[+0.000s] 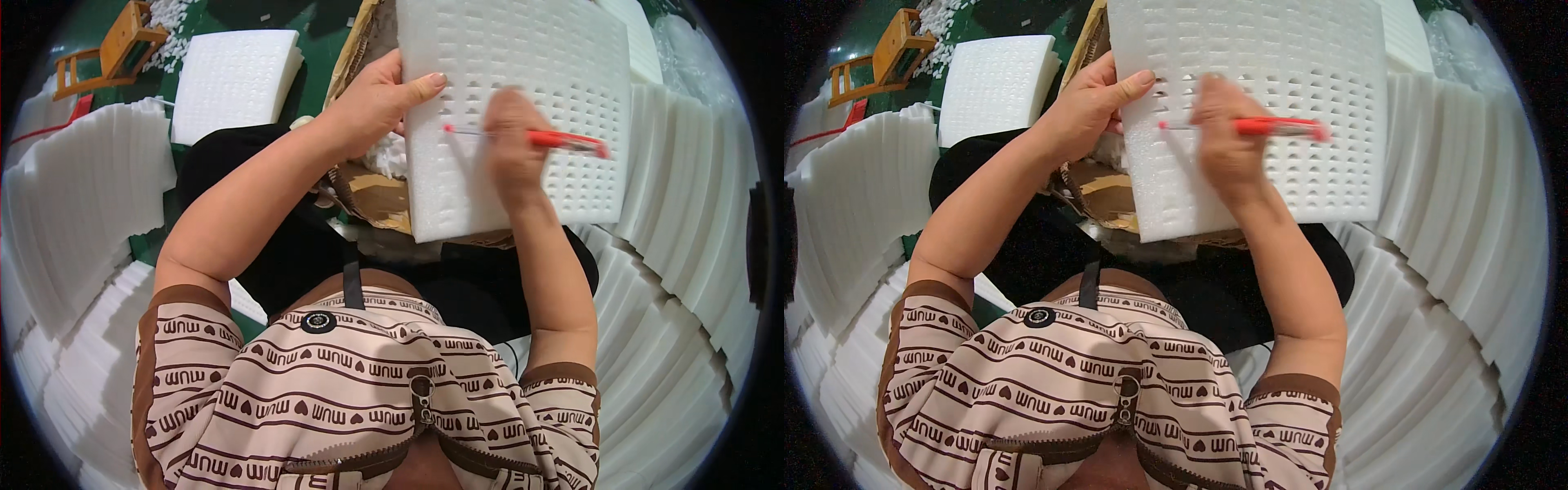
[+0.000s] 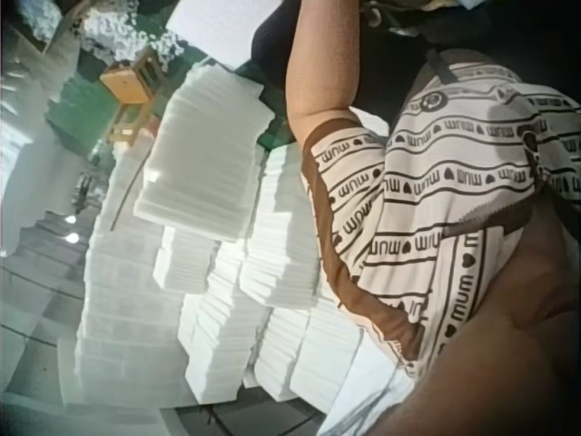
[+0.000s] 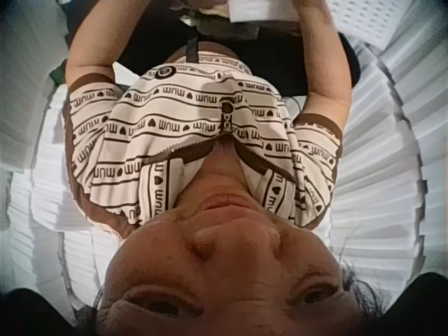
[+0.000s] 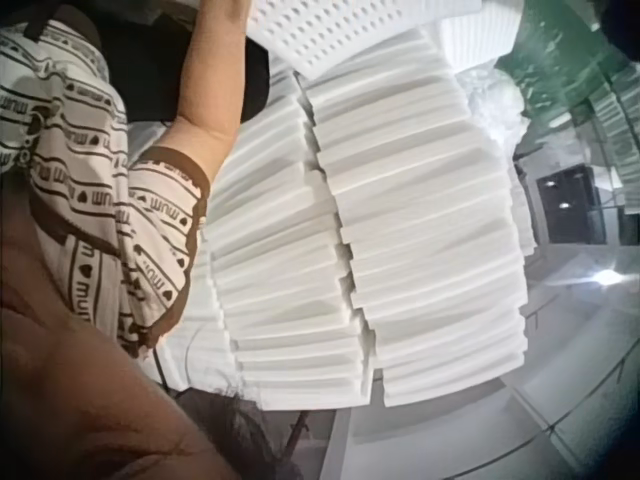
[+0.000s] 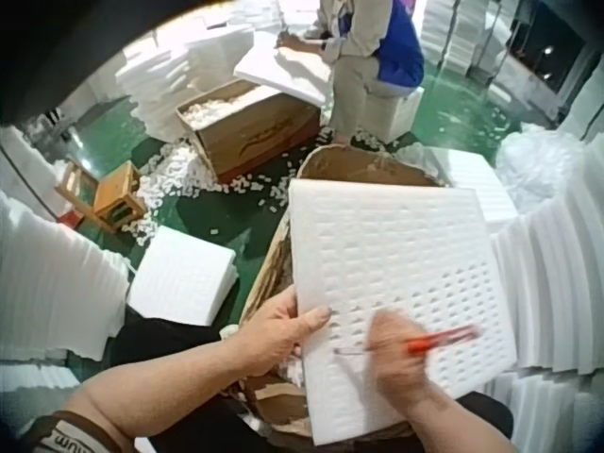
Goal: Removing small waste plugs from a pre-cut foam sheet using a red hand tool.
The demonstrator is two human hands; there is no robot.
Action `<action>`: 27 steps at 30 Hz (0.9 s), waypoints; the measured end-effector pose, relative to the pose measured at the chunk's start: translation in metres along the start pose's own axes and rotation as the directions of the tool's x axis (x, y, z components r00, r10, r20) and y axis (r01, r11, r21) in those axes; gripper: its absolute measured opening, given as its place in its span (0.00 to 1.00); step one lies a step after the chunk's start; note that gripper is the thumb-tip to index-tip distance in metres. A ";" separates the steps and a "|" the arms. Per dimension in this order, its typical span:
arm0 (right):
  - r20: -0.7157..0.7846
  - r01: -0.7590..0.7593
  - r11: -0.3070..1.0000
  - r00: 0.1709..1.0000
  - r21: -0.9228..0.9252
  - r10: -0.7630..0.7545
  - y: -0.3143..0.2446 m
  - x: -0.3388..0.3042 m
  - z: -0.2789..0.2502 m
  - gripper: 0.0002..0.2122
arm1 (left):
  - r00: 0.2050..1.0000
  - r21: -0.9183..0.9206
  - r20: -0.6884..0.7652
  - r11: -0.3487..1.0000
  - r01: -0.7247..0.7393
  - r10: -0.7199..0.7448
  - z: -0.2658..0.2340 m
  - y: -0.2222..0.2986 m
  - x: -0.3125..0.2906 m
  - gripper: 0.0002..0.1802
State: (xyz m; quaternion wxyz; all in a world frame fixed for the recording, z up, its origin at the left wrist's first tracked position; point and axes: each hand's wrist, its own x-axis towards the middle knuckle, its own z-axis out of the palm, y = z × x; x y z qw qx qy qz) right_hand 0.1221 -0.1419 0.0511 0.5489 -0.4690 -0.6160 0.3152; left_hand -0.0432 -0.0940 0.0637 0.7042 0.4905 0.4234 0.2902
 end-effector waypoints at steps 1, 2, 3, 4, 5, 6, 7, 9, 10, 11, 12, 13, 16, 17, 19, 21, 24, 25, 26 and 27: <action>0.026 -0.050 0.997 0.998 -0.054 0.052 -0.006 0.000 0.001 0.12 | 1.000 0.028 0.024 0.999 -0.017 0.016 0.000 0.001 0.000 0.18; 0.026 -0.050 0.997 0.998 -0.054 0.051 -0.007 0.001 0.001 0.12 | 1.000 0.028 0.025 0.999 -0.017 0.017 0.000 0.001 0.001 0.18; 0.046 -0.043 0.997 0.998 -0.065 0.046 -0.006 0.002 0.001 0.11 | 0.999 0.013 0.044 1.000 0.009 -0.009 -0.002 0.002 0.001 0.18; 0.066 -0.035 0.997 0.997 -0.075 0.040 -0.006 0.004 0.000 0.11 | 0.997 -0.002 0.063 0.999 0.035 -0.034 -0.004 0.002 0.002 0.18; 0.086 -0.027 0.996 0.996 -0.085 0.035 -0.005 0.005 0.000 0.11 | 0.995 -0.016 0.082 0.998 0.060 -0.059 -0.006 0.003 0.003 0.19; 0.105 -0.019 0.995 0.994 -0.095 0.029 -0.005 0.007 -0.001 0.11 | 0.991 -0.029 0.101 0.996 0.087 -0.083 -0.008 0.003 0.004 0.19; 0.002 -0.087 0.995 0.996 -0.039 0.087 -0.007 0.005 -0.008 0.12 | 0.992 -0.030 0.100 0.996 0.086 -0.082 -0.009 0.002 0.004 0.19; -0.099 -0.147 0.989 0.984 0.023 0.149 -0.008 0.004 -0.015 0.14 | 0.996 -0.156 0.069 0.985 0.073 -0.063 -0.011 -0.002 0.007 0.19; -0.178 -0.213 0.976 0.959 0.053 0.219 -0.007 0.006 -0.015 0.16 | 0.997 -0.218 0.054 0.974 0.065 -0.055 -0.011 -0.005 0.007 0.19; -0.254 -0.274 0.958 0.924 0.088 0.288 -0.006 0.008 -0.014 0.18 | 0.998 -0.278 0.038 0.959 0.056 -0.047 -0.011 -0.008 0.007 0.19; -0.264 -0.275 0.958 0.921 0.084 0.287 -0.003 0.008 -0.016 0.18 | 0.998 -0.276 0.050 0.959 0.059 -0.047 -0.007 -0.011 0.007 0.19; -0.260 -0.298 0.952 0.915 0.077 0.307 0.000 0.008 -0.016 0.19 | 0.994 -0.223 0.052 0.970 0.102 -0.092 -0.002 -0.016 0.005 0.20; -0.222 -0.360 0.930 0.904 0.070 0.367 0.009 0.009 -0.015 0.21 | 0.976 -0.061 0.011 0.974 0.220 -0.219 0.007 -0.025 -0.005 0.21; -0.219 -0.359 0.931 0.905 0.071 0.366 0.007 0.009 -0.015 0.21 | 0.976 -0.062 0.008 0.974 0.219 -0.219 0.006 -0.024 -0.006 0.21; -0.201 -0.295 0.954 0.933 0.055 0.300 0.002 0.007 -0.020 0.20 | 0.987 0.023 0.033 0.987 0.157 -0.158 0.003 -0.019 -0.006 0.21; -0.182 -0.229 0.973 0.955 0.041 0.233 -0.001 0.006 -0.023 0.19 | 0.993 0.108 0.062 0.990 0.093 -0.100 0.001 -0.016 -0.006 0.22; -0.108 -0.079 0.994 0.992 -0.080 0.071 0.010 0.001 -0.020 0.17 | 0.999 0.131 0.029 0.991 -0.034 0.030 0.003 -0.022 -0.005 0.21; -0.064 0.000 0.991 0.998 -0.135 -0.009 0.015 0.000 -0.019 0.16 | 0.995 0.145 0.015 0.985 -0.097 0.096 0.004 -0.025 -0.005 0.20; -0.016 0.082 0.979 0.996 -0.186 -0.087 0.017 -0.001 -0.018 0.15 | 0.987 0.160 0.001 0.974 -0.160 0.162 0.005 -0.027 -0.005 0.19; -0.017 0.082 0.980 0.996 -0.184 -0.086 0.018 0.001 -0.018 0.15 | 0.987 0.162 0.001 0.974 -0.159 0.161 0.004 -0.030 -0.004 0.19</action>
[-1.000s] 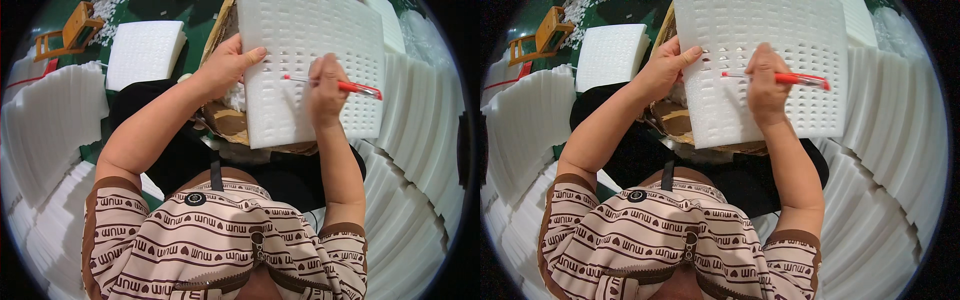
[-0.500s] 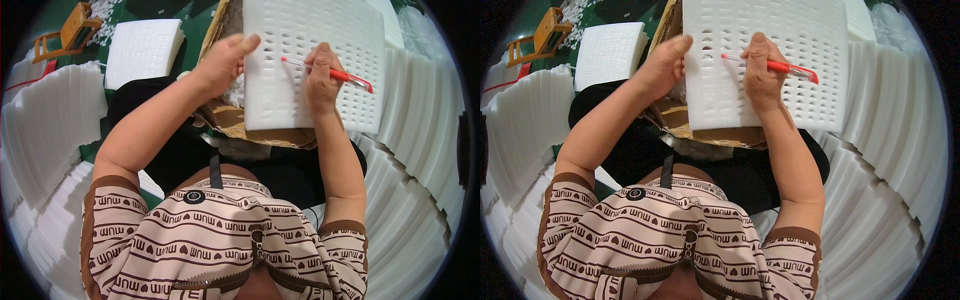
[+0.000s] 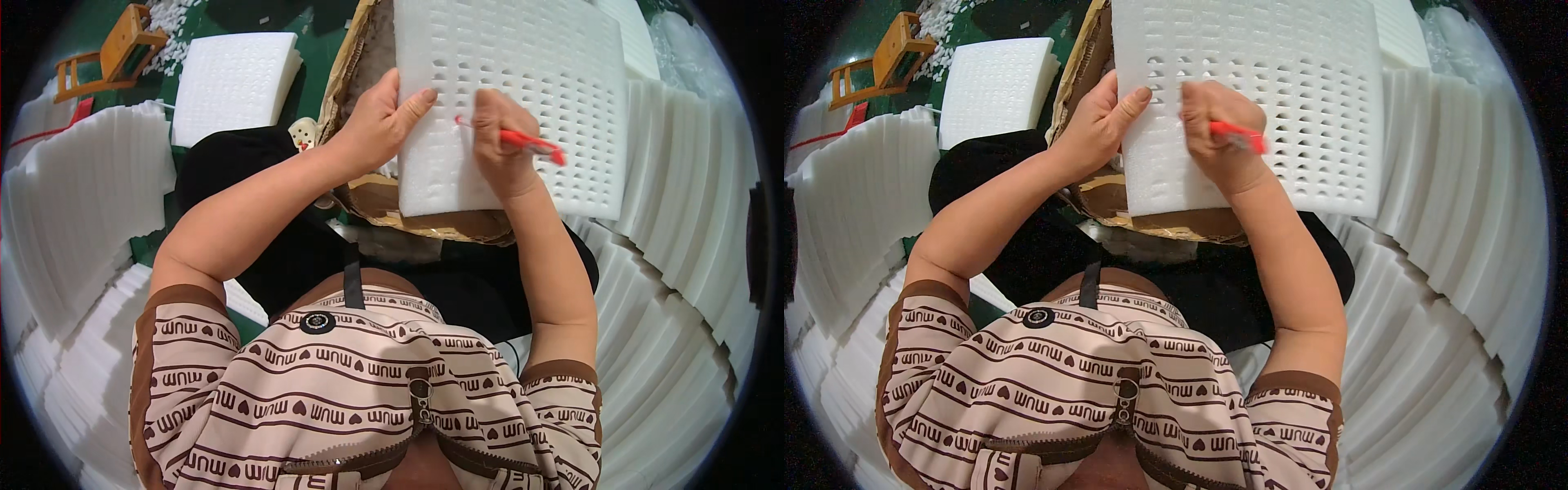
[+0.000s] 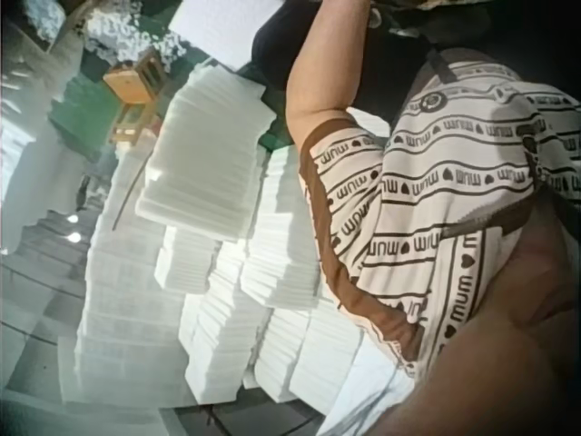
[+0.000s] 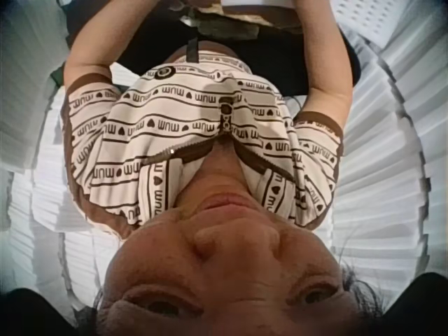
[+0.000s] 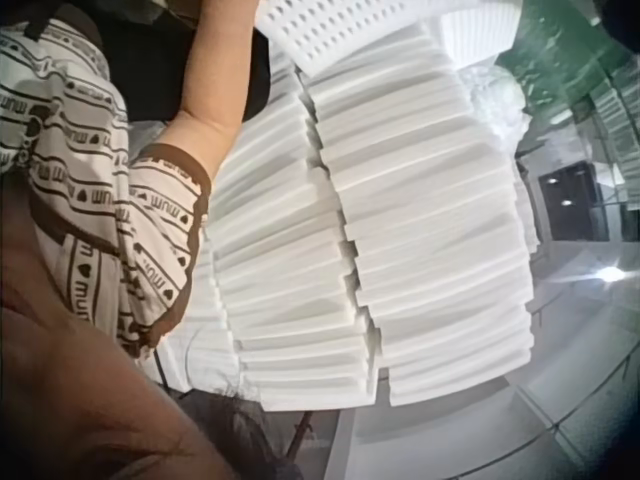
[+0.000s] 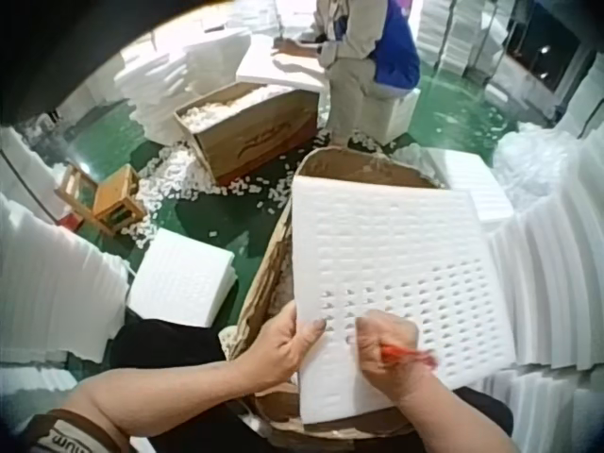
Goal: Removing small waste plugs from a pre-cut foam sheet using a red hand tool.
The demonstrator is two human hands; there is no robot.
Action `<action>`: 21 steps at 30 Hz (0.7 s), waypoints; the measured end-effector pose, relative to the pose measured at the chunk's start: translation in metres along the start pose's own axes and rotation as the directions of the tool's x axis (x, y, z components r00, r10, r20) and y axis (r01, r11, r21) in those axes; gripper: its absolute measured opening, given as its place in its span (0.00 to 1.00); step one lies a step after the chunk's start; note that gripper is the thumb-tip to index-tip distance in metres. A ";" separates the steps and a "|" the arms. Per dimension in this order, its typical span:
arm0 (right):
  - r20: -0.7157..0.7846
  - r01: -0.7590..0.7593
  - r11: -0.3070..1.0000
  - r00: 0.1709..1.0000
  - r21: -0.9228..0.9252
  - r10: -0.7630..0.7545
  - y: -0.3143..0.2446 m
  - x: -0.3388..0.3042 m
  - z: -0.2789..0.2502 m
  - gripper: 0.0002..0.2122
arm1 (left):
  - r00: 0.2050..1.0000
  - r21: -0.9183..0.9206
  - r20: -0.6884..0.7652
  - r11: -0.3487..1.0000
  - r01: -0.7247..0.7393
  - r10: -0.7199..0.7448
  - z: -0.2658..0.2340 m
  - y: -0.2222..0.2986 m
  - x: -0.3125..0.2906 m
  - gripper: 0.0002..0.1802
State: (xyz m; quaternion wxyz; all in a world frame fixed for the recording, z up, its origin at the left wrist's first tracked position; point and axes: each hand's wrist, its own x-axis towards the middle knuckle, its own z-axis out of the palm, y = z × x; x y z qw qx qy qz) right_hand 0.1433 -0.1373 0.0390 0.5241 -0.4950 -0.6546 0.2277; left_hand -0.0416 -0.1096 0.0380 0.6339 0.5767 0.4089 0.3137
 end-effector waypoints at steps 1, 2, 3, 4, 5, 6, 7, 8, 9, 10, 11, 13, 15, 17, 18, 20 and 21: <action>-0.002 0.011 0.998 1.000 0.054 -0.011 0.000 0.002 0.001 0.14 | 1.000 -0.012 -0.009 1.000 -0.002 0.002 -0.001 -0.002 0.001 0.19; -0.005 0.022 0.994 1.000 0.107 -0.022 -0.001 0.004 0.002 0.13 | 1.000 -0.024 -0.018 1.000 -0.004 0.003 -0.001 -0.004 0.002 0.19; -0.008 0.034 0.987 0.999 0.160 -0.033 -0.001 0.006 0.003 0.12 | 1.000 -0.036 -0.027 0.999 -0.006 0.005 -0.002 -0.006 0.003 0.19; -0.012 0.045 0.976 0.999 0.212 -0.044 -0.002 0.006 0.003 0.11 | 0.999 -0.048 -0.035 0.999 -0.008 0.006 -0.003 -0.008 0.004 0.19; -0.010 0.045 0.976 0.999 0.213 -0.044 -0.002 0.006 0.003 0.11 | 0.999 -0.049 -0.037 0.999 -0.008 0.006 -0.002 -0.006 0.003 0.19; -0.010 0.051 0.982 0.999 0.181 -0.050 -0.001 0.005 0.002 0.11 | 1.000 -0.014 -0.015 1.000 -0.016 0.016 -0.002 -0.005 0.003 0.20; -0.009 0.056 0.987 0.998 0.148 -0.055 -0.001 0.004 0.001 0.10 | 1.000 0.020 0.008 1.000 -0.024 0.024 -0.001 -0.002 0.003 0.21; -0.008 0.061 0.992 0.998 0.115 -0.060 0.000 0.004 0.000 0.10 | 0.999 0.053 0.031 0.998 -0.033 0.031 0.000 0.000 0.002 0.22; -0.007 0.065 0.994 0.998 0.083 -0.065 -0.001 0.003 0.000 0.10 | 0.998 0.087 0.054 0.995 -0.042 0.037 0.000 0.001 0.002 0.23; -0.007 0.064 0.995 0.998 0.082 -0.064 -0.003 0.003 0.001 0.10 | 0.998 0.087 0.055 0.995 -0.041 0.037 0.000 0.001 0.002 0.23; 0.005 0.000 0.998 1.000 0.065 0.000 -0.007 0.005 0.003 0.10 | 0.999 0.078 0.049 0.997 -0.022 0.018 -0.001 0.001 0.002 0.23; 0.028 -0.127 0.991 0.992 0.029 0.126 -0.016 0.009 0.008 0.10 | 0.999 0.061 0.035 0.998 0.016 -0.018 -0.002 0.001 0.002 0.22; 0.044 -0.188 0.982 0.981 0.012 0.188 -0.020 0.010 0.009 0.10 | 0.999 0.051 0.023 0.998 0.036 -0.038 -0.003 0.002 0.001 0.22; 0.013 -0.182 0.969 0.983 0.164 0.183 -0.022 0.010 0.008 0.10 | 1.000 0.106 0.017 0.994 0.019 -0.021 -0.002 0.004 0.002 0.22; -0.003 -0.177 0.955 0.983 0.239 0.183 -0.022 0.010 0.008 0.10 | 1.000 0.133 0.014 0.991 0.011 -0.013 -0.002 0.005 0.003 0.22; -0.021 -0.174 0.935 0.982 0.309 0.190 -0.020 0.009 0.010 0.10 | 1.000 0.159 0.018 0.987 0.004 -0.007 -0.002 0.003 0.003 0.22; -0.001 -0.121 0.972 0.992 0.201 0.123 -0.016 0.007 0.014 0.11 | 1.000 0.203 0.022 0.979 0.009 -0.014 -0.002 0.002 0.003 0.22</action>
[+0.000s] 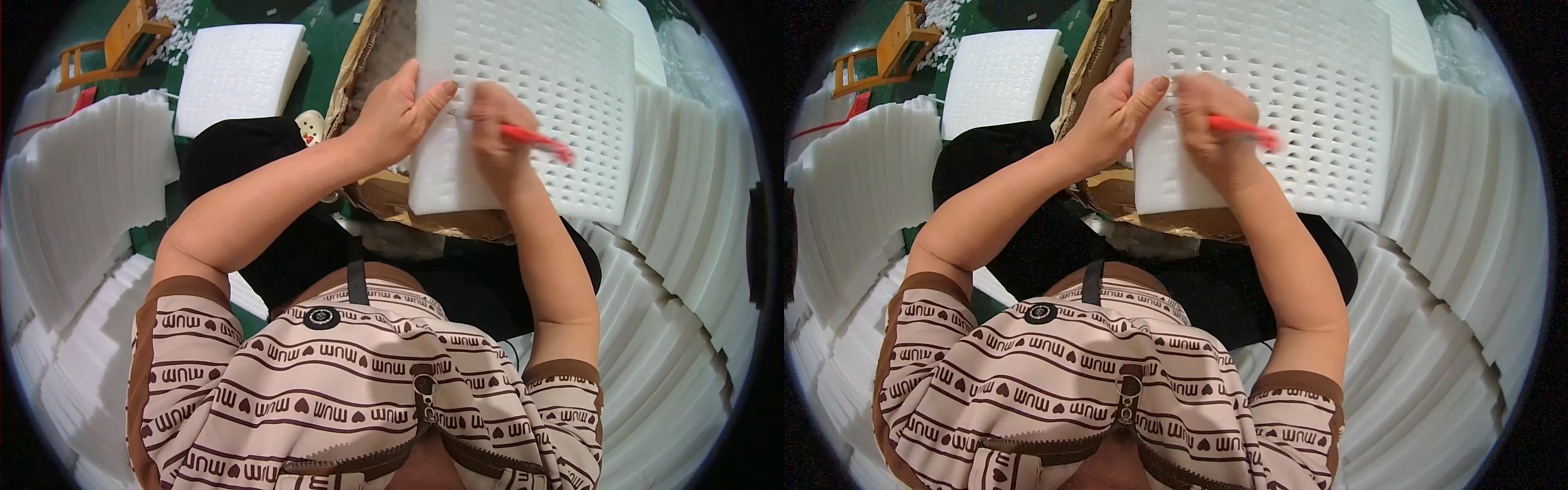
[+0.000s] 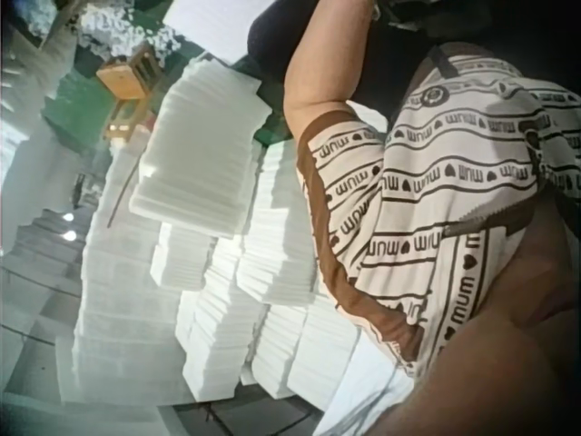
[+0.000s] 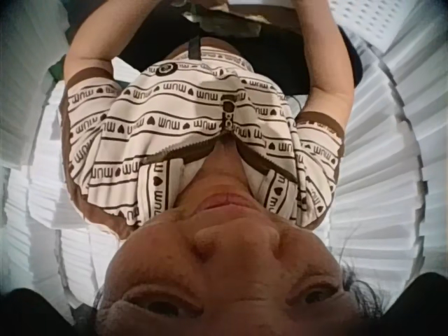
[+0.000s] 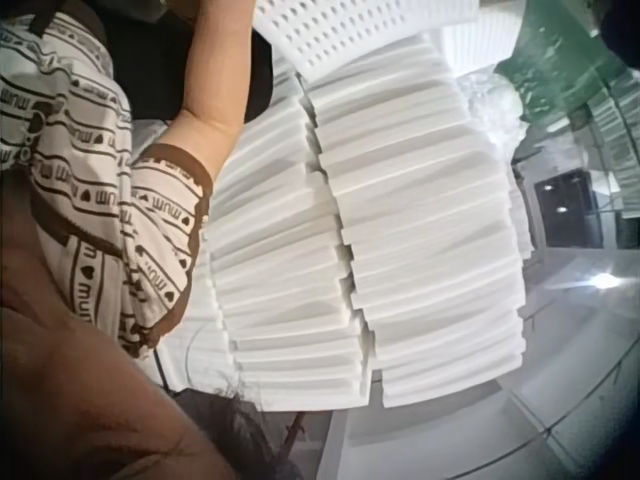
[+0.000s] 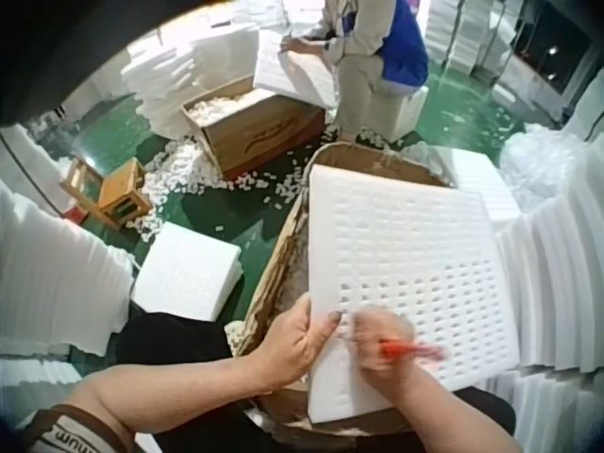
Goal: Removing small waste plugs from a pre-cut foam sheet using a red hand tool.
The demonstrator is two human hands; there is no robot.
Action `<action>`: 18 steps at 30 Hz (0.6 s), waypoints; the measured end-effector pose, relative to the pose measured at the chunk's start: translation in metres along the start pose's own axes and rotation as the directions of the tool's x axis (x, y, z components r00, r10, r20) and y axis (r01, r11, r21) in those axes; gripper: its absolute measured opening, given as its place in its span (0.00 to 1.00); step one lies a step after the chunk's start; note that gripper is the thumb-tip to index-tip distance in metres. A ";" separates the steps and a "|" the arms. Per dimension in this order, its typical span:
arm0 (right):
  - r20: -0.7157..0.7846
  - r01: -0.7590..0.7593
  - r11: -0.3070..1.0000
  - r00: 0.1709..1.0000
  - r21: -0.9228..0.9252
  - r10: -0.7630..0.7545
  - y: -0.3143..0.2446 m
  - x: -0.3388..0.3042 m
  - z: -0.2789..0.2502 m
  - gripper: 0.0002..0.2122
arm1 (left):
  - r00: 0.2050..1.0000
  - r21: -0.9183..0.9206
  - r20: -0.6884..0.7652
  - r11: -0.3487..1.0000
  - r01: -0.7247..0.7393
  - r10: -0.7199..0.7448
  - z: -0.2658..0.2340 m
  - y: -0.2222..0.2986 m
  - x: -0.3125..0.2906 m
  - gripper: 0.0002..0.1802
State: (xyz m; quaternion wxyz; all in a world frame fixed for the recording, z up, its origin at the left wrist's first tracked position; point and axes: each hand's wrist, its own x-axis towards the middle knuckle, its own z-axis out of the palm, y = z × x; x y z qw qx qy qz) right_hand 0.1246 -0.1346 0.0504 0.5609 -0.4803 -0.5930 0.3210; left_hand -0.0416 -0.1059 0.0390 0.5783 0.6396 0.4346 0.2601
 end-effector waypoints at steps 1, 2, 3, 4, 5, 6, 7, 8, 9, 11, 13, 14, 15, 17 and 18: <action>0.044 0.065 0.992 0.997 -0.105 -0.060 0.007 -0.001 0.004 0.11 | 1.000 0.047 -0.001 0.999 0.006 -0.006 0.000 -0.002 0.000 0.22; 0.093 0.132 0.969 0.989 -0.207 -0.115 0.013 -0.001 0.008 0.12 | 1.000 0.094 -0.002 0.996 0.011 -0.011 0.000 -0.004 0.000 0.22; 0.147 0.202 0.931 0.975 -0.303 -0.164 0.016 -0.002 0.009 0.12 | 1.000 0.140 -0.002 0.990 0.016 -0.016 0.000 -0.005 0.000 0.21; 0.150 0.205 0.931 0.975 -0.302 -0.166 0.014 -0.001 0.005 0.12 | 1.000 0.140 -0.006 0.990 0.016 -0.015 -0.002 -0.005 0.001 0.21; 0.064 0.069 0.982 0.996 -0.175 -0.059 0.009 -0.001 -0.005 0.13 | 1.000 0.107 -0.012 0.994 0.013 -0.012 -0.004 -0.004 0.002 0.21; -0.004 -0.062 0.998 0.998 -0.032 0.062 0.003 -0.003 -0.017 0.13 | 1.000 0.072 -0.021 0.997 0.012 -0.011 -0.005 -0.003 0.002 0.21; -0.053 -0.184 0.976 0.980 0.117 0.191 -0.002 -0.004 -0.028 0.14 | 0.999 0.038 -0.030 0.999 0.011 -0.010 -0.006 -0.002 0.001 0.21; -0.081 -0.291 0.918 0.943 0.268 0.323 -0.004 -0.004 -0.032 0.14 | 0.999 0.003 -0.039 1.000 0.009 -0.009 -0.006 -0.002 0.001 0.21; -0.085 -0.294 0.918 0.941 0.266 0.327 -0.004 -0.006 -0.030 0.14 | 0.999 0.001 -0.033 1.000 0.011 -0.011 -0.005 0.000 0.000 0.21; 0.022 -0.051 0.974 0.998 -0.219 0.057 -0.003 -0.010 -0.013 0.14 | 0.999 0.046 -0.024 0.998 -0.032 0.033 -0.003 0.004 -0.002 0.20; 0.244 0.259 0.752 0.960 -0.606 -0.135 -0.002 -0.013 -0.002 0.14 | 0.997 0.091 -0.013 0.993 -0.077 0.078 -0.002 0.005 -0.004 0.20; 0.245 0.263 0.752 0.960 -0.604 -0.139 -0.002 -0.011 -0.003 0.14 | 0.997 0.093 -0.016 0.993 -0.078 0.080 -0.002 0.004 -0.003 0.20; 0.155 0.167 0.849 0.983 -0.501 -0.102 -0.004 -0.010 -0.007 0.13 | 0.998 0.067 -0.025 0.996 -0.063 0.064 -0.003 0.002 -0.002 0.20; -0.003 -0.013 0.971 1.000 -0.241 0.013 -0.006 -0.007 -0.015 0.12 | 0.999 0.015 -0.041 0.999 -0.032 0.033 -0.004 -0.003 0.000 0.19; -0.067 -0.094 0.991 0.994 -0.091 0.088 -0.007 -0.006 -0.016 0.12 | 0.999 -0.012 -0.049 1.000 -0.017 0.016 -0.004 -0.005 0.000 0.19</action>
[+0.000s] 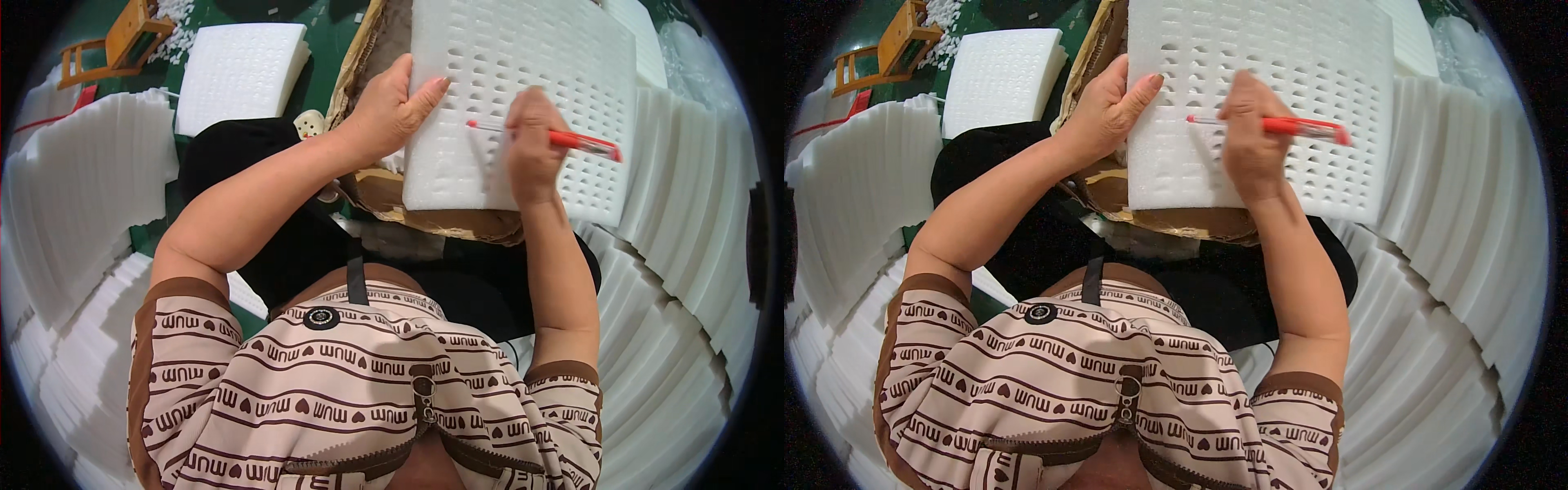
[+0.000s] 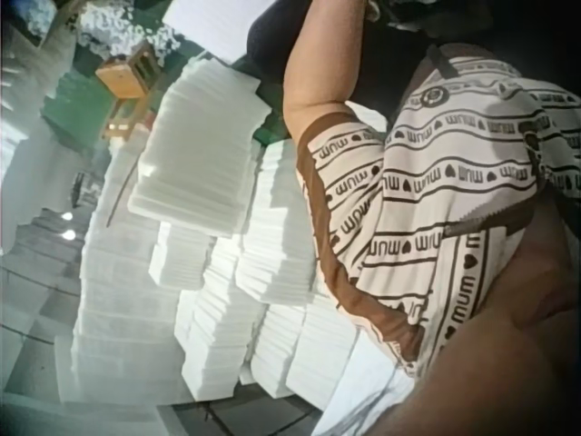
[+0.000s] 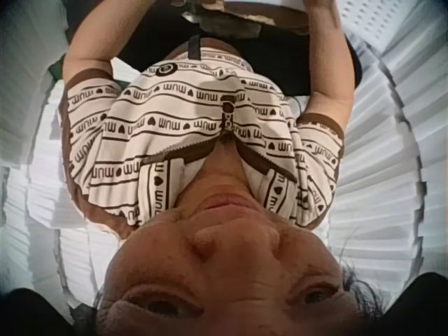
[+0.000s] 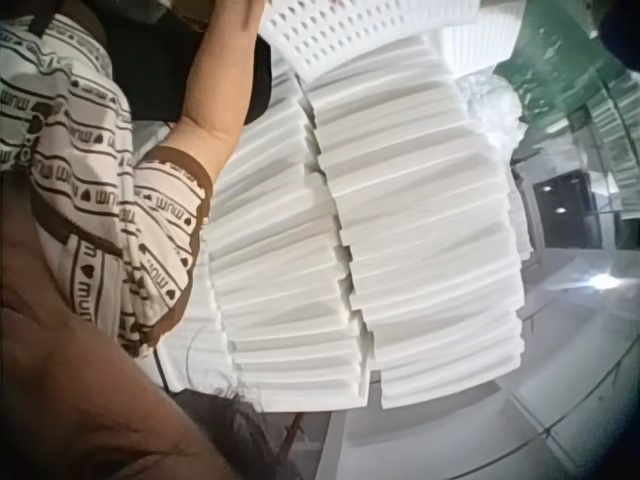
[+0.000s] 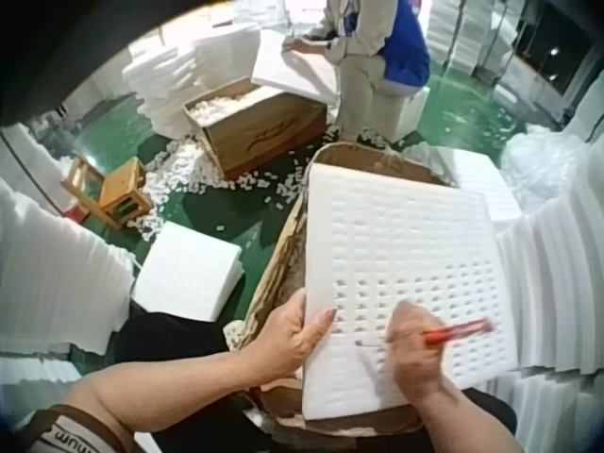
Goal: Removing small waste plugs from a pre-cut foam sheet using a red hand tool.
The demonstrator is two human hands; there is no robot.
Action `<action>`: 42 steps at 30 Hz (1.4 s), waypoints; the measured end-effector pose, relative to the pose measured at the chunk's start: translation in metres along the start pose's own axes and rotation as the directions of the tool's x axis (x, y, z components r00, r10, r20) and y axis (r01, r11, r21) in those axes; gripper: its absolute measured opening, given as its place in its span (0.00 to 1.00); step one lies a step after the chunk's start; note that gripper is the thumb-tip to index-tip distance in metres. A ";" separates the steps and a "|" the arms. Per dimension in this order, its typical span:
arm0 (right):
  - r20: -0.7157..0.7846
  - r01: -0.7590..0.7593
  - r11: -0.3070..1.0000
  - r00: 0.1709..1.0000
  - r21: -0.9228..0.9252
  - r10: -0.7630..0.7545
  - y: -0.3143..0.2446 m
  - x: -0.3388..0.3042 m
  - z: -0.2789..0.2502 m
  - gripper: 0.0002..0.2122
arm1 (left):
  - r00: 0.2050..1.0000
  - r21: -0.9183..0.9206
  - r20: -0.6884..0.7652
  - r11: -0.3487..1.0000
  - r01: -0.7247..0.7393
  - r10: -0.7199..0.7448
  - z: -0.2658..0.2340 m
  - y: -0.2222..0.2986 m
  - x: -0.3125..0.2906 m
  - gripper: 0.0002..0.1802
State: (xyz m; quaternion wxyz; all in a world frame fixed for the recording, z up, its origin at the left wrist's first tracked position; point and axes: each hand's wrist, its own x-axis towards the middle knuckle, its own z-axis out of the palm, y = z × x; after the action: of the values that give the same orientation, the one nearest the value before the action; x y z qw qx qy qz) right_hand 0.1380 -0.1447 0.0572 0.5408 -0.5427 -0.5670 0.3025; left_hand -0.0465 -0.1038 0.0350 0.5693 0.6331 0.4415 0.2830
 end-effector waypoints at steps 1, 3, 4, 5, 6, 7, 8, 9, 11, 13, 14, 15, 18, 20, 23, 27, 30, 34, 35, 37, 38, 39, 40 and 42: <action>-0.001 -0.003 1.000 1.000 -0.001 0.003 0.000 -0.001 0.002 0.12 | 1.000 -0.001 0.003 1.000 0.002 -0.002 0.001 0.000 0.000 0.19; 0.038 0.156 0.987 0.987 -0.031 -0.154 0.000 -0.002 0.014 0.12 | 0.999 0.031 -0.023 0.999 -0.032 0.033 0.005 0.003 0.000 0.18; 0.059 0.234 0.971 0.971 -0.043 -0.232 -0.001 -0.002 0.020 0.12 | 0.998 0.048 -0.036 0.998 -0.049 0.051 0.007 0.005 0.000 0.19; 0.081 0.312 0.949 0.948 -0.053 -0.307 -0.001 -0.003 0.022 0.12 | 0.996 0.065 -0.048 0.996 -0.066 0.070 0.008 0.005 0.000 0.19; 0.081 0.313 0.948 0.948 -0.054 -0.308 -0.002 -0.003 0.020 0.12 | 0.996 0.065 -0.048 0.996 -0.068 0.071 0.007 0.005 0.000 0.19; 0.063 0.239 0.970 0.969 -0.033 -0.237 -0.004 -0.003 0.018 0.13 | 0.998 0.074 -0.032 0.995 -0.060 0.062 0.006 0.005 0.001 0.19; 0.048 0.165 0.986 0.985 -0.011 -0.164 -0.007 -0.003 0.014 0.13 | 0.998 0.083 -0.016 0.995 -0.052 0.054 0.005 0.004 0.001 0.18; 0.034 0.090 0.996 0.995 0.013 -0.090 -0.010 -0.003 0.009 0.14 | 0.999 0.092 0.000 0.995 -0.045 0.045 0.003 0.004 0.002 0.18; 0.014 -0.063 0.996 0.998 0.062 0.062 -0.015 -0.003 0.000 0.15 | 0.999 0.101 0.014 0.994 -0.037 0.035 0.000 0.003 0.002 0.19; 0.008 -0.141 0.986 0.990 0.086 0.140 -0.012 -0.004 -0.009 0.16 | 0.999 0.042 0.029 0.999 -0.035 0.034 -0.004 0.004 0.002 0.19; -0.004 -0.190 0.972 0.981 0.138 0.193 -0.008 -0.006 -0.014 0.17 | 0.999 0.013 0.037 0.999 -0.033 0.033 -0.005 0.005 0.003 0.19; -0.014 -0.238 0.952 0.969 0.190 0.245 -0.006 -0.007 -0.017 0.18 | 0.998 -0.017 0.046 0.999 -0.031 0.032 -0.005 0.006 0.003 0.19; -0.004 -0.206 0.971 0.978 0.119 0.208 -0.012 -0.010 -0.012 0.19 | 0.997 -0.081 0.055 0.995 -0.052 0.056 -0.005 0.007 0.004 0.19; 0.012 -0.169 0.985 0.986 0.047 0.169 -0.016 -0.012 -0.005 0.20 | 0.995 -0.145 0.060 0.987 -0.074 0.083 -0.004 0.008 0.004 0.19; 0.135 0.124 0.953 0.987 -0.275 -0.090 -0.005 -0.012 0.009 0.20 | 0.995 -0.097 0.066 0.993 -0.067 0.074 -0.002 0.000 0.002 0.20; 0.213 0.255 0.907 0.958 -0.336 -0.191 0.001 -0.008 0.006 0.19 | 0.996 -0.068 0.059 0.996 -0.058 0.062 -0.002 0.002 0.002 0.20; 0.053 -0.248 0.897 0.968 0.365 0.245 -0.001 -0.006 -0.012 0.17 | 0.998 -0.133 0.025 0.990 -0.046 0.050 0.000 0.011 0.000 0.19; 0.175 0.269 0.944 0.956 -0.190 -0.238 0.006 -0.013 0.018 0.16 | 0.988 0.017 0.017 0.988 -0.156 0.156 0.004 0.005 0.001 0.19; 0.271 0.442 0.828 0.892 -0.346 -0.363 0.007 -0.014 0.021 0.16 | 0.981 0.067 0.018 0.979 -0.193 0.192 0.005 0.003 0.001 0.19; 0.218 0.343 0.906 0.931 -0.246 -0.293 0.001 -0.011 0.018 0.16 | 0.985 0.053 0.017 0.983 -0.173 0.173 0.002 0.001 0.003 0.20; 0.173 0.236 0.962 0.962 -0.138 -0.211 -0.004 -0.010 0.015 0.16 | 0.988 0.039 0.018 0.988 -0.152 0.152 0.001 0.000 0.003 0.20; 0.139 0.125 0.992 0.983 -0.024 -0.121 -0.009 -0.009 0.011 0.16 | 0.991 0.025 0.021 0.991 -0.131 0.131 -0.001 -0.001 0.004 0.20; 0.115 0.014 0.995 0.993 0.095 -0.025 -0.011 -0.008 0.008 0.16 | 0.994 0.010 0.023 0.994 -0.110 0.109 -0.003 -0.001 0.005 0.20; 0.093 -0.049 0.991 0.995 0.122 0.038 -0.011 -0.010 -0.005 0.16 | 0.994 -0.014 0.022 0.994 -0.108 0.108 -0.003 0.001 0.005 0.20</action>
State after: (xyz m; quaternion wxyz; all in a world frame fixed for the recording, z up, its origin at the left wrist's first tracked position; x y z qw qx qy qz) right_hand 0.1381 -0.1578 0.0659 0.5406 -0.5059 -0.5590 0.3733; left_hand -0.0470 -0.0982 0.0358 0.5621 0.6556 0.3984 0.3090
